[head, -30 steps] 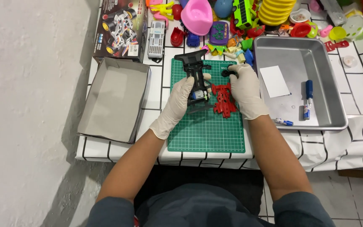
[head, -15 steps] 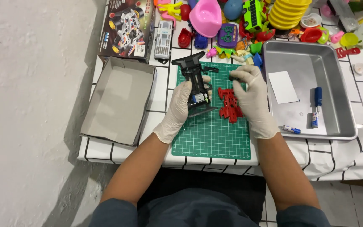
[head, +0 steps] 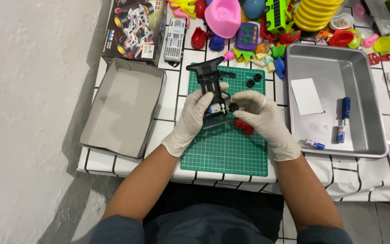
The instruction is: Assembling a plastic toy car chassis by fitting various components like gears and frames together.
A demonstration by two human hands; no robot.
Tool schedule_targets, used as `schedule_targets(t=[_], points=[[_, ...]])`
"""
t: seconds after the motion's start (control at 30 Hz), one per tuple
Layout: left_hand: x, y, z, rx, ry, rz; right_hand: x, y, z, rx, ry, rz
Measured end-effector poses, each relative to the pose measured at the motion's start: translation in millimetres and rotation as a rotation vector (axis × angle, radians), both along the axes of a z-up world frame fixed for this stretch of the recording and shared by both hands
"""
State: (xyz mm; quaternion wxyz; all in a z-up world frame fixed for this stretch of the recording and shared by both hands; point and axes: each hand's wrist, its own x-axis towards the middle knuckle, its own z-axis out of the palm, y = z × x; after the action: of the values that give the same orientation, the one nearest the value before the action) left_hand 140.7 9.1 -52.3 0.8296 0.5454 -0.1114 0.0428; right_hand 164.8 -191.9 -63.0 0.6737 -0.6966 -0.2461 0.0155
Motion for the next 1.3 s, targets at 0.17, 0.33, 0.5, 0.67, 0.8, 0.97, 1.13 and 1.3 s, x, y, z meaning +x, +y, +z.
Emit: schedule_targets(t=[0.17,0.33,0.5,0.67,0.8,0.97,1.13,1.3], points=[[3,2,-7,0.007,-0.002,-0.005,4,-5,-12,0.06,0.098,0.002],[1,-1,-2,-0.026,0.003,0.0,3,-5,-6,0.013,0.042,0.002],[-1,-1,1,0.013,-0.005,0.014,5,-6,-11,0.011,0.027,-0.002],[-2,-1,3,0.083,-0.025,0.035,8,-4,-18,0.049,0.044,0.018],[-2,-1,2,0.111,-0.031,0.047,11,-10,-21,0.051,0.099,0.007],[-2,-3,2,0.151,-0.042,0.068,9,-10,-19,0.063,0.161,-0.004],[-3,-3,1,0.168,-0.049,0.072,13,-11,-29,0.084,0.203,-0.007],[-2,-3,0,0.157,-0.068,0.054,15,-14,-37,0.082,0.196,-0.007]])
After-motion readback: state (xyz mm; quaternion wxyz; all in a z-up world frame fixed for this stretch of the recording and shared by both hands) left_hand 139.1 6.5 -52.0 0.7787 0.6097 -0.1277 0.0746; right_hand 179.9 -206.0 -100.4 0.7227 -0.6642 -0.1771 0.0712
